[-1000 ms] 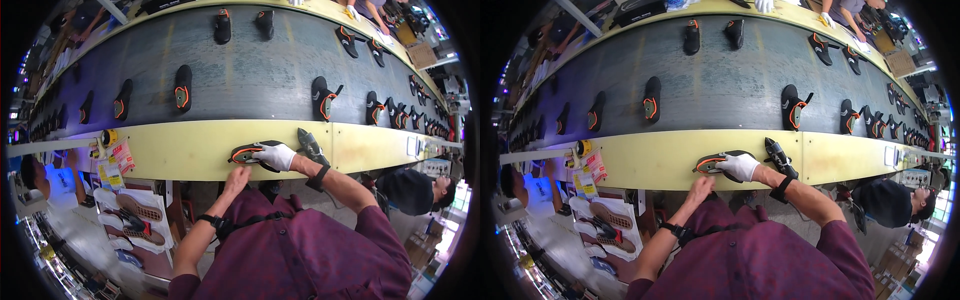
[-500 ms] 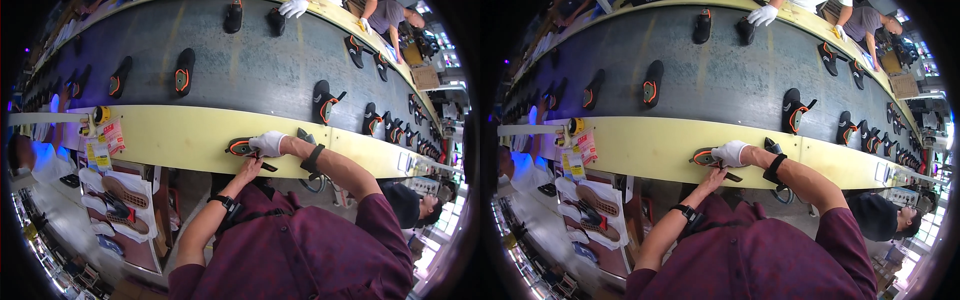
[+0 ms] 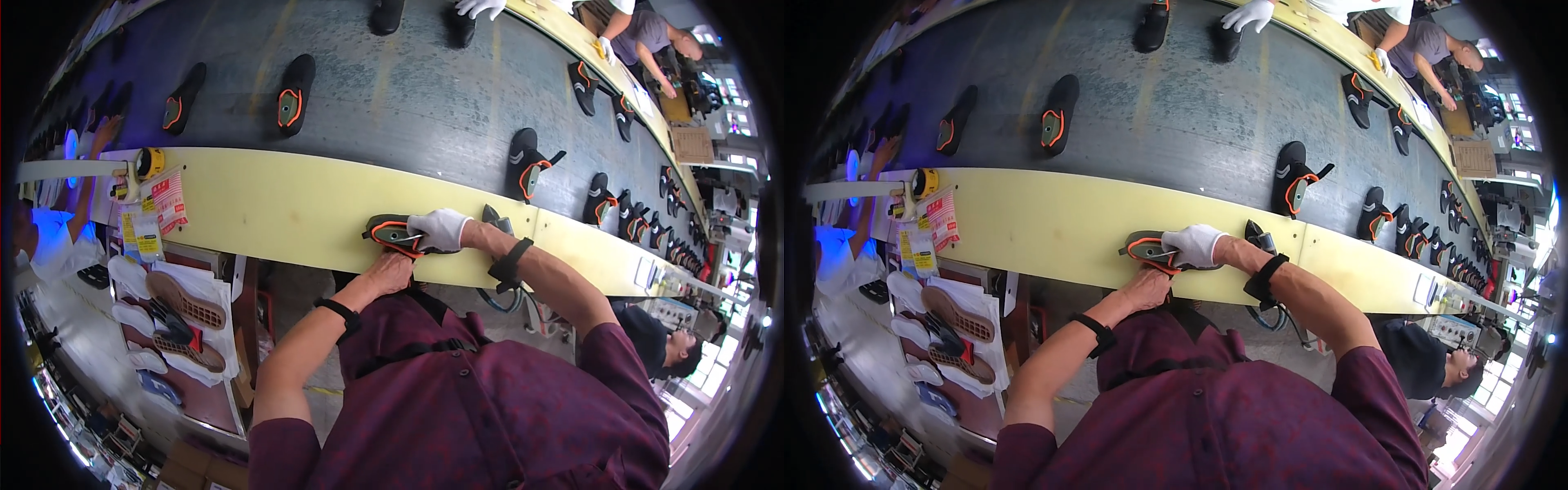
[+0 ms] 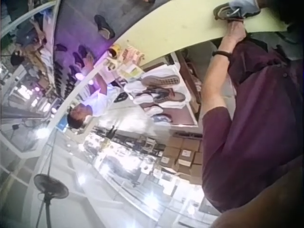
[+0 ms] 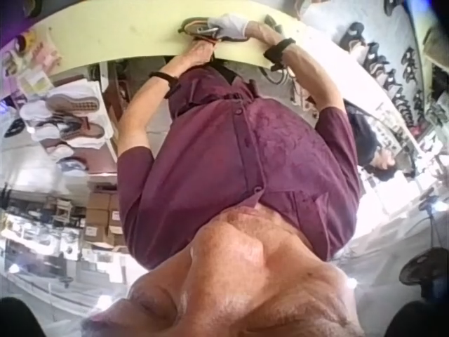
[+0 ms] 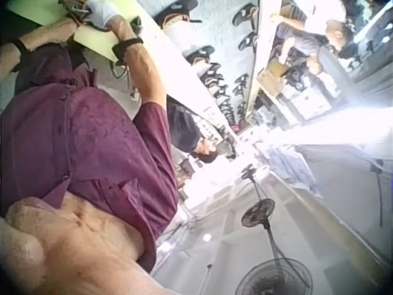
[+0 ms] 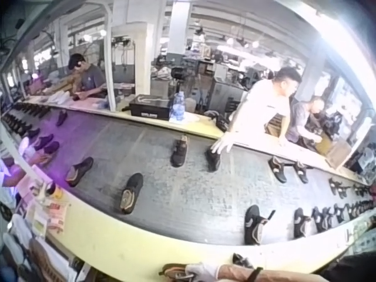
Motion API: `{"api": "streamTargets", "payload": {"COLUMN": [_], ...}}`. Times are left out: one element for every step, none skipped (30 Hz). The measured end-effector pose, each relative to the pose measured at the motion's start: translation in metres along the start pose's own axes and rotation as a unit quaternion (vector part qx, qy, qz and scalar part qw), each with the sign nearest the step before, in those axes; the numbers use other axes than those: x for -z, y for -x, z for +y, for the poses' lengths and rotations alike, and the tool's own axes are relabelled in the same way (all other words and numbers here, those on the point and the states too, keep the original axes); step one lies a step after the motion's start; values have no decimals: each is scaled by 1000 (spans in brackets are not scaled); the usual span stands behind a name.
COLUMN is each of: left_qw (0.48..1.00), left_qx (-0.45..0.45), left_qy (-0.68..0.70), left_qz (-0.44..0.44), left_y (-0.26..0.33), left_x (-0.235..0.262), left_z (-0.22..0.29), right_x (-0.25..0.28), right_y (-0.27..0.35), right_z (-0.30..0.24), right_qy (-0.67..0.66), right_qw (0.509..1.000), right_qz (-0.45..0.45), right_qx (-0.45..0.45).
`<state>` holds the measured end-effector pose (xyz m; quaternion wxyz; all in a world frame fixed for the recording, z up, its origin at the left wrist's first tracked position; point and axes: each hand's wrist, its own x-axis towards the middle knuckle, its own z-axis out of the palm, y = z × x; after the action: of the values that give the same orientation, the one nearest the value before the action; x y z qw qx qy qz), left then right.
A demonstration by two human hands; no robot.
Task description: Applying finishing details or checking components of shoes on an assembly line conveyor.
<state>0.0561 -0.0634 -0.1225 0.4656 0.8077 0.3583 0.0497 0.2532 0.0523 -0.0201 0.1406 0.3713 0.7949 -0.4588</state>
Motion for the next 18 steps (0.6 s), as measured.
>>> {"api": "streamTargets", "payload": {"left_qw": [1000, 998, 992, 992, 994, 981, 984, 984, 990, 993, 987, 986, 988, 988, 985, 981, 986, 988], "left_qx": [2, 14, 22, 26, -10, -45, -36, -36, -11, 13, -6, -4, 14, 31, 38, 69, 62, 74], "left_qy": [2, -19, -42, -41, -109, -175, -143, -145, -87, -30, -30, -36, -12, 11, 70, 110, 114, 91], "left_qz": [2, -60, -121, -116, -24, 66, 99, 100, 108, 116, 156, 160, 155, 150, 155, 146, 107, 103], "left_y": [-1, -4, -9, -7, -2, 2, 0, -5, -7, -10, -16, -18, -21, -19, -18, -19, -12, 0], "left_x": [2, 3, 9, 2, -7, -18, -19, -18, -17, -13, -14, -20, -23, -26, -21, -5, 11, 29], "left_z": [2, 4, 6, 2, 0, -3, -3, -2, 3, 9, 9, 5, 2, -2, 2, 15, 24, 37], "right_x": [-3, -8, -13, -24, -34, -42, -55, -62, -62, -59, -53, -43, -38, -37, -34, -29, -24, -21], "right_y": [1, 2, 5, 7, 8, 12, 14, 13, 12, 11, 10, 6, -2, -6, -8, -4, 1, 6], "right_z": [1, 1, 1, 1, 0, -5, -2, 5, 4, 5, 6, 2, 1, -4, -4, -1, -4, -6], "right_qy": [8, 15, 31, 46, 90, 100, 103, 107, 131, 131, 127, 124, 135, 140, 149, 157, 123, 148], "right_qw": [1000, 998, 996, 993, 990, 982, 977, 970, 967, 966, 970, 972, 971, 968, 971, 973, 982, 977], "right_qz": [23, 45, 75, 101, 102, 141, 169, 197, 206, 208, 202, 195, 194, 202, 180, 163, 141, 151], "right_qx": [15, 30, 36, 47, 46, 71, 82, 92, 76, 75, 58, 49, 44, 47, 52, 49, 18, 13]}}
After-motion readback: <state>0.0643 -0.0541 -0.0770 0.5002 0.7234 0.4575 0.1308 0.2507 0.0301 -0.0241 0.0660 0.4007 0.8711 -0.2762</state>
